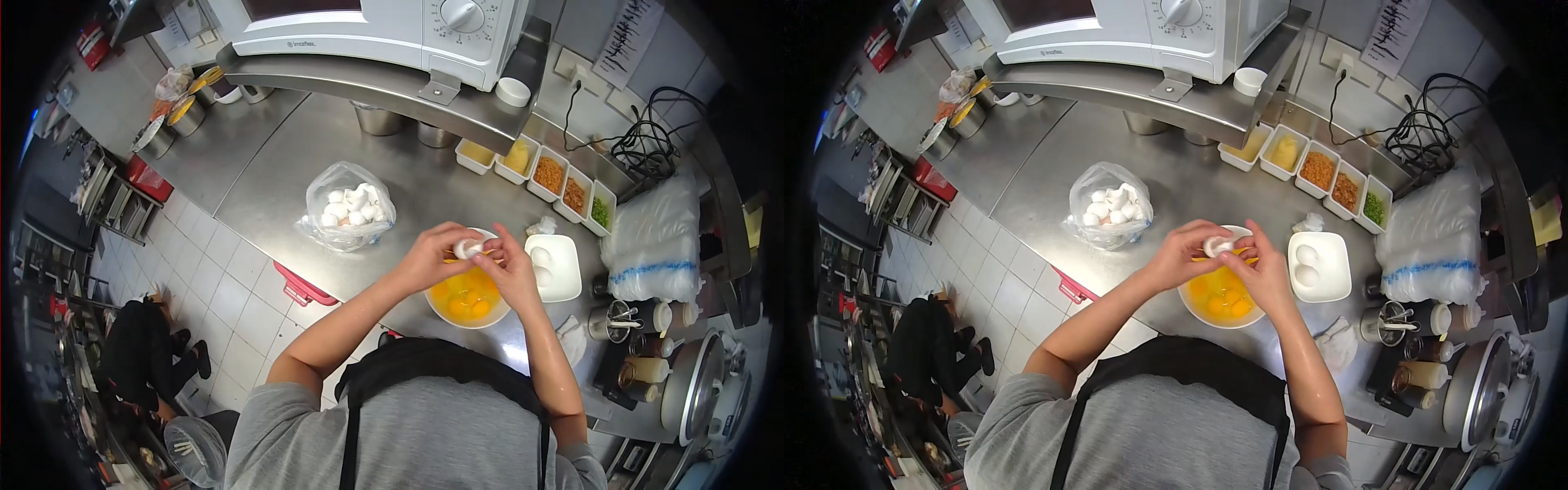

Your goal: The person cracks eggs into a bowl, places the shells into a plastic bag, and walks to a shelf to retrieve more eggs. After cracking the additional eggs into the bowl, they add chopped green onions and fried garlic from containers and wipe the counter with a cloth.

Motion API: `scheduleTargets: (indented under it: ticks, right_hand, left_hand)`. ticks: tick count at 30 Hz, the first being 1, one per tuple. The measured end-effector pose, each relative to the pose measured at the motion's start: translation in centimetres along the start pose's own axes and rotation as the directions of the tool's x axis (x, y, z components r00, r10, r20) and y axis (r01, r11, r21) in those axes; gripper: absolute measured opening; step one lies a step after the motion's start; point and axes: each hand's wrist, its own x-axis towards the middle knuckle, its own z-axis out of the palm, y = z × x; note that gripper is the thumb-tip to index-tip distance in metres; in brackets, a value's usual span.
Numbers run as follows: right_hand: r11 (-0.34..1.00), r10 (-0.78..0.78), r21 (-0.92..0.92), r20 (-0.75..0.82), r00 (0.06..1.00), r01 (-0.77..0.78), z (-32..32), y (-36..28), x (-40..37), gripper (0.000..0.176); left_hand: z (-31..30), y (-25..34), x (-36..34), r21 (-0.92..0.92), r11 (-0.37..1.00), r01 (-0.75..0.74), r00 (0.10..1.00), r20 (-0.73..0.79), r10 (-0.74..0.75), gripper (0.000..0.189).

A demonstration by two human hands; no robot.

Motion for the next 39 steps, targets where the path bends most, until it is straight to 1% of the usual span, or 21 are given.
scheduleTargets:
  ticks: [2, 3, 4, 5, 6, 7, 8, 10, 12, 13, 16, 20, 22, 23, 25, 28, 31, 34, 35, 38, 39]
  right_hand:
    - [0.999, -0.031, 0.041, -0.037, 0.999, 0.032, -1.5, 0.7, 0.0, 0.063]
    - [0.999, -0.041, -0.01, -0.076, 0.996, 0.041, -3.0, 1.3, 0.2, 0.052]
    - [0.992, -0.02, -0.124, -0.111, 0.994, 0.006, -5.0, 1.6, 0.2, 0.047]
    - [0.972, 0.001, -0.234, -0.149, 0.989, -0.036, -7.1, 1.7, 0.2, 0.042]
    - [0.938, 0.017, -0.337, -0.183, 0.983, -0.079, -9.2, 1.8, 0.0, 0.036]
    - [0.855, -0.004, -0.508, -0.207, 0.978, -0.104, -11.0, 1.9, -0.5, 0.027]
    - [0.726, 0.031, -0.673, -0.169, 0.985, -0.139, -12.9, 3.6, -1.1, 0.029]
    - [0.397, 0.212, -0.895, -0.126, 0.969, -0.203, -14.1, 4.2, -2.4, 0.036]
    - [0.533, 0.085, -0.838, -0.087, 0.993, -0.119, -13.4, 6.3, -3.6, 0.043]
    - [0.595, 0.018, -0.801, -0.073, 0.997, -0.069, -12.9, 7.1, -3.7, 0.046]
    - [0.736, 0.047, -0.659, -0.176, 0.983, -0.153, -12.1, 8.4, -3.4, 0.058]
    - [0.73, 0.137, -0.646, -0.182, 0.974, -0.223, -12.5, 8.5, -3.3, 0.052]
    - [0.718, 0.146, -0.645, -0.228, 0.963, -0.262, -12.4, 8.8, -3.6, 0.046]
    - [0.747, 0.157, -0.61, -0.224, 0.962, -0.264, -12.5, 8.8, -3.7, 0.044]
    - [0.801, 0.184, -0.534, -0.209, 0.961, -0.27, -12.5, 8.7, -3.9, 0.039]
    - [0.95, 0.008, -0.299, -0.274, 0.962, -0.093, -11.4, 6.8, -4.1, 0.034]
    - [0.991, -0.134, -0.044, -0.318, 0.939, 0.126, -8.6, 3.2, -5.0, 0.029]
    - [0.891, -0.299, -0.359, -0.001, 0.954, 0.279, -7.0, 3.5, -6.0, 0.028]
    - [0.929, -0.241, -0.3, -0.05, 0.969, 0.216, -6.6, 3.7, -6.4, 0.03]
    - [0.911, -0.264, -0.34, -0.043, 0.964, 0.234, -7.2, 2.1, -5.7, 0.032]
    - [0.947, -0.228, -0.248, -0.07, 0.971, 0.204, -7.1, 1.6, -5.3, 0.032]
  left_hand:
    - [-2.2, -0.6, -0.6, 0.11, 0.994, -0.021, 0.993, -0.113, 0.034, 0.038]
    - [-3.7, -0.9, -0.8, 0.136, 0.99, -0.028, 0.98, -0.191, 0.054, 0.037]
    - [-5.3, -1.7, -0.9, 0.161, 0.987, -0.021, 0.954, -0.293, 0.069, 0.04]
    - [-7.3, 0.2, -1.3, 0.466, 0.873, 0.146, 0.924, -0.38, 0.048, 0.037]
    - [-9.5, -1.5, -1.7, 0.44, 0.892, 0.102, 0.892, -0.438, 0.114, 0.035]
    - [-11.6, -3.4, -1.8, 0.609, 0.793, -0.014, 0.834, -0.431, 0.345, 0.037]
    - [-13.2, -4.5, -2.3, 0.624, 0.777, 0.086, 0.858, -0.443, 0.261, 0.043]
    - [-15.0, -7.5, -3.4, 0.693, 0.675, 0.253, 0.879, -0.456, 0.139, 0.053]
    - [-15.6, -11.8, -4.2, 0.787, 0.496, 0.368, 0.888, -0.456, 0.064, 0.062]
    - [-15.0, -10.4, -4.0, 0.74, 0.512, 0.436, 0.885, -0.454, -0.098, 0.068]
    - [-13.5, -7.7, -2.9, 0.756, 0.51, 0.411, 0.879, -0.477, -0.001, 0.067]
    - [-13.0, -5.5, -2.2, 0.703, 0.623, 0.341, 0.861, -0.5, 0.092, 0.061]
    - [-12.5, -3.7, -2.0, 0.738, 0.602, 0.304, 0.864, -0.48, 0.152, 0.056]
    - [-12.1, -2.8, -2.1, 0.753, 0.591, 0.288, 0.864, -0.471, 0.179, 0.053]
    - [-11.4, -1.1, -2.0, 0.707, 0.657, 0.262, 0.851, -0.491, 0.189, 0.05]
    - [-10.8, -0.1, -2.0, 0.645, 0.74, 0.193, 0.835, -0.504, 0.221, 0.045]
    - [-10.0, -0.1, -2.0, 0.598, 0.79, 0.136, 0.839, -0.494, 0.229, 0.042]
    - [-8.5, -0.6, -1.8, 0.573, 0.813, 0.106, 0.869, -0.451, 0.205, 0.041]
    - [-7.9, -0.7, -1.8, 0.569, 0.818, 0.084, 0.883, -0.423, 0.204, 0.041]
    - [-5.5, 0.0, -1.2, 0.563, 0.827, -0.005, 0.928, -0.306, 0.214, 0.042]
    - [-4.5, 0.3, -0.9, 0.558, 0.829, -0.04, 0.942, -0.255, 0.217, 0.042]
